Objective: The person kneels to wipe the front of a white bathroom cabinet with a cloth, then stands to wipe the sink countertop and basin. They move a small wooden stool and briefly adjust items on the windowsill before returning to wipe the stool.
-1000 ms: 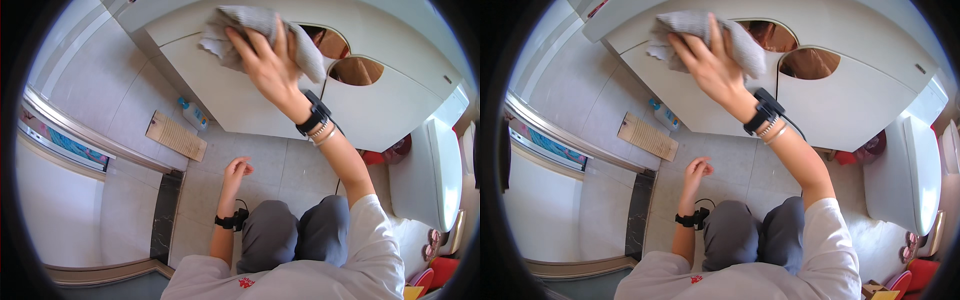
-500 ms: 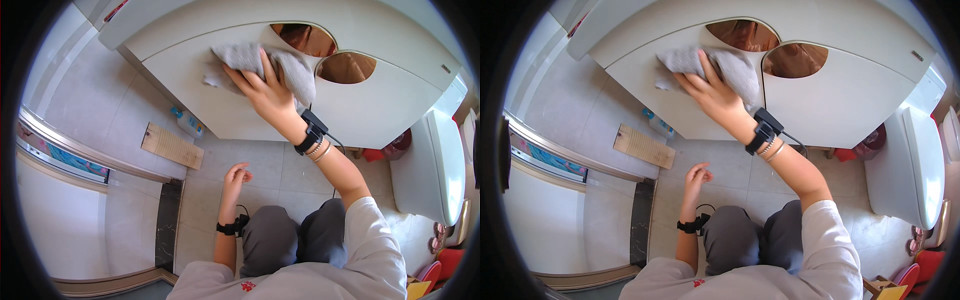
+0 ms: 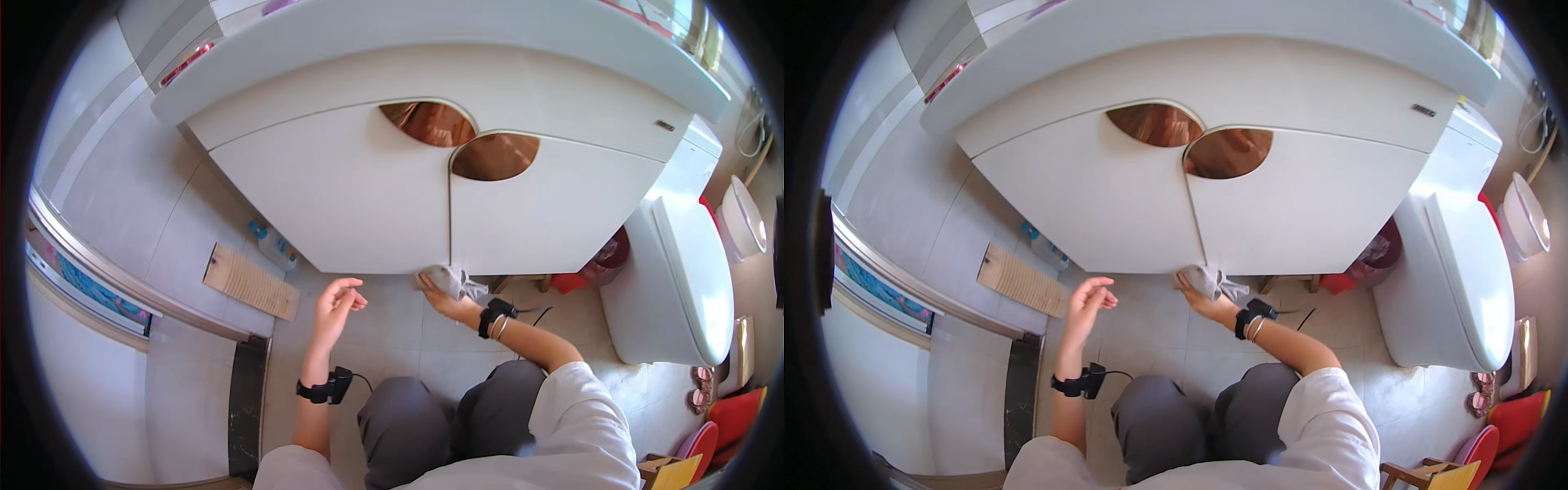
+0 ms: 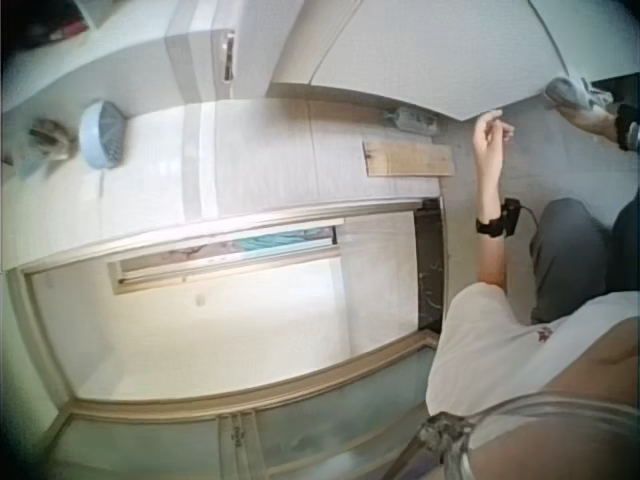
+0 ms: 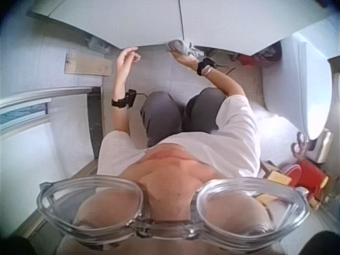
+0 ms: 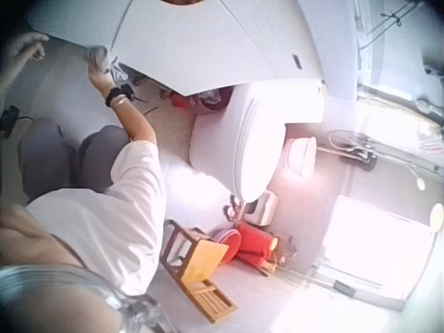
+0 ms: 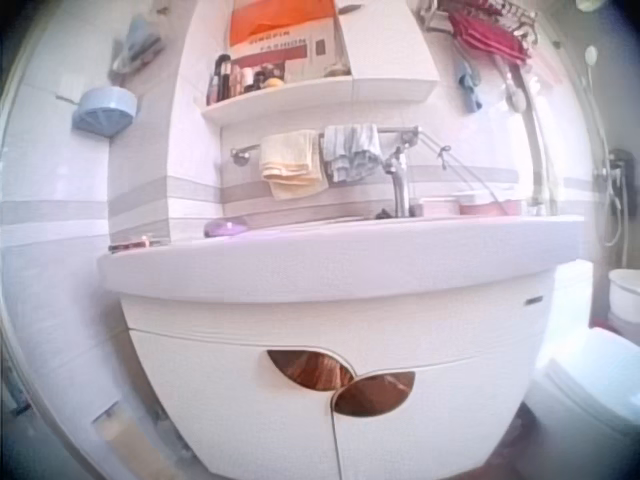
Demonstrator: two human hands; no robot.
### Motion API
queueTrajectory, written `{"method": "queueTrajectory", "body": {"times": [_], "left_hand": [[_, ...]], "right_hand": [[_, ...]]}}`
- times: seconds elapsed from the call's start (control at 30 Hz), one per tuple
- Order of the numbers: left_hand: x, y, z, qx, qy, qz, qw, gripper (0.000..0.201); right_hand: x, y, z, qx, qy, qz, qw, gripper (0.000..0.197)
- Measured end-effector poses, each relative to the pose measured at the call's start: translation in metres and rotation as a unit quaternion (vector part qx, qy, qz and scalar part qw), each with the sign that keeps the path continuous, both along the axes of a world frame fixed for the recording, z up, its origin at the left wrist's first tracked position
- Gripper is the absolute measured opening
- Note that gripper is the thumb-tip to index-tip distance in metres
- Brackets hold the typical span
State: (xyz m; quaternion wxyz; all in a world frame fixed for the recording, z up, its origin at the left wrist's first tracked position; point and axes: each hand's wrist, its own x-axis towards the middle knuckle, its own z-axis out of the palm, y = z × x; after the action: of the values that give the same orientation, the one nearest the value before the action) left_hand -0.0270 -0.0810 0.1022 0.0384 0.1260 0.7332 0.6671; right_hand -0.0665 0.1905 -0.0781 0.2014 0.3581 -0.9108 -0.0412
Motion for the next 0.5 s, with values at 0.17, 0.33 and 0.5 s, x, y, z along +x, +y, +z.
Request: {"method": "queueTrajectory", "body": {"times": [0.17,0.33,0.5], "left_hand": [[-0.022,0.024,0.070,-0.064,0.134,0.013,0.989,0.020],[-0.035,0.050,0.138,-0.217,0.378,0.117,0.892,0.023],[-0.044,0.057,0.196,-0.277,0.529,0.168,0.785,0.029]], "right_hand": [[0.033,0.033,0.045,-0.122,-0.070,0.091,0.986,0.007],[0.073,0.073,0.165,-0.322,0.063,0.018,0.945,0.010],[0.116,0.148,0.286,-0.548,0.111,-0.054,0.827,0.026]]}}
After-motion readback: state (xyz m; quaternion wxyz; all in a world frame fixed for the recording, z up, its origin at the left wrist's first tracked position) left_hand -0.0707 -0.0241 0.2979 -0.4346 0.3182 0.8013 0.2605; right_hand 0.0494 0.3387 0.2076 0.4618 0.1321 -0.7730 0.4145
